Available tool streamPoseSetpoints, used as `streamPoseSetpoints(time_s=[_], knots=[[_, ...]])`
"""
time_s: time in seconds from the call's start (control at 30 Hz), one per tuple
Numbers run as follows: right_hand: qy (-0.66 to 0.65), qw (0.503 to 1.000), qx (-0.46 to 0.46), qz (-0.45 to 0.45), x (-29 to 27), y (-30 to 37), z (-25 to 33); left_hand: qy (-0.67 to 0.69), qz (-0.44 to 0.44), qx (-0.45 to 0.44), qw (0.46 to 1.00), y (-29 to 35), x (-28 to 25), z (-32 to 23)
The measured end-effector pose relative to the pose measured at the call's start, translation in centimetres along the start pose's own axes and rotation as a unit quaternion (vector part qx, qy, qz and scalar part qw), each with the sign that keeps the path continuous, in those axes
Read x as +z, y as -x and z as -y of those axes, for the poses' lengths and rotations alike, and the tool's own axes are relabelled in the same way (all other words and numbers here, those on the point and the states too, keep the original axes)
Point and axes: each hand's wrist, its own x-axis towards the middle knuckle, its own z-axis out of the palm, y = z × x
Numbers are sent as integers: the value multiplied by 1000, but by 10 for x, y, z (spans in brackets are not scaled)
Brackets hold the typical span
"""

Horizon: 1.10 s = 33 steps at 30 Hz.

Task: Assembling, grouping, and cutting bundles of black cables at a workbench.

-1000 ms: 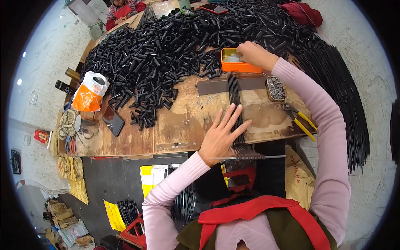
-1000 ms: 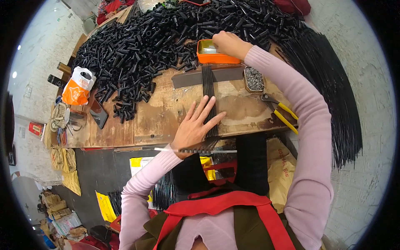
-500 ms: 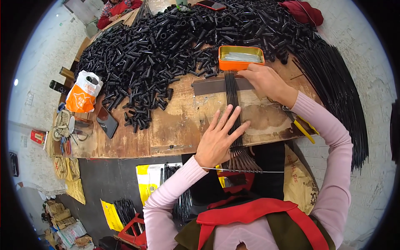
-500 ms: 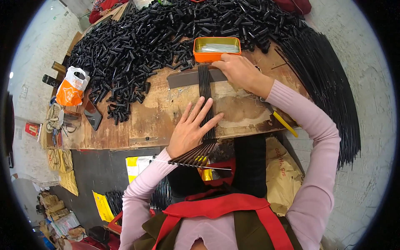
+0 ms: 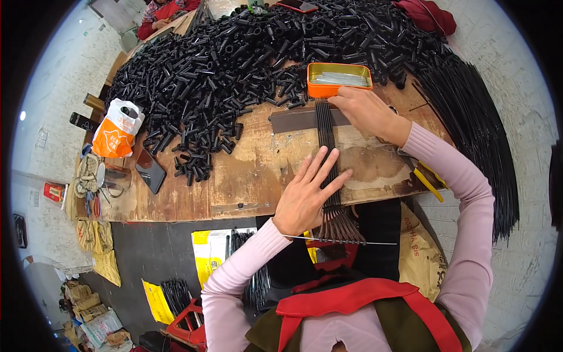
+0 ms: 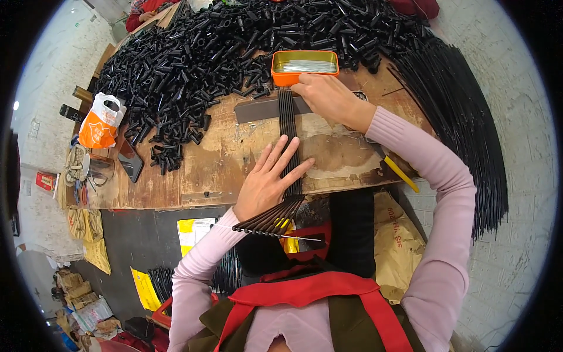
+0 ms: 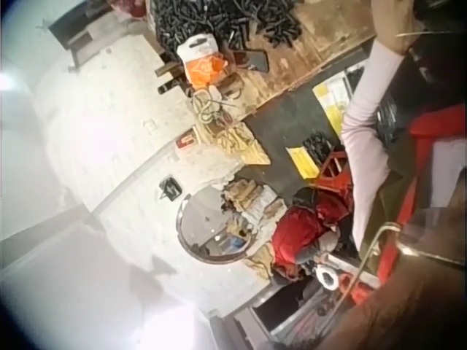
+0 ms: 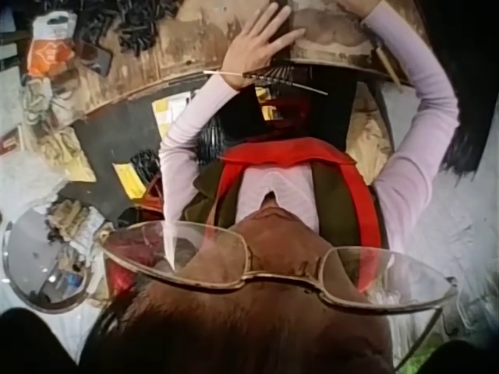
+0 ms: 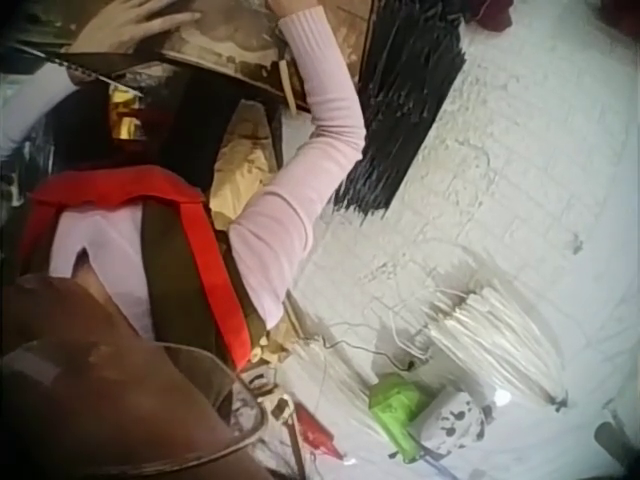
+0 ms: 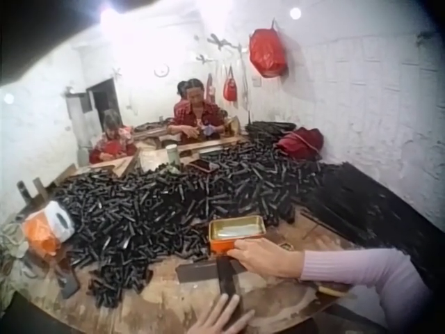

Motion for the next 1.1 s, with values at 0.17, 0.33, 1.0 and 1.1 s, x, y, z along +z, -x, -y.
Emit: streamPoseSetpoints(time_s=[0.17, 0.33, 1.0, 1.1], knots=[[-101, 994, -4, -43, 3, -13, -6, 11, 2, -12, 1000, -3, -1, -2], [-25, 999, 12, -22, 0, -2, -8, -17, 5, 7, 1000, 1, 1, 2], [12, 983, 141, 116, -16, -59, -65, 22, 6, 17, 1000, 13, -3, -8], [7, 985, 158, 74, -24, -51, -54, 22, 2, 14, 1000, 15, -3, -8]])
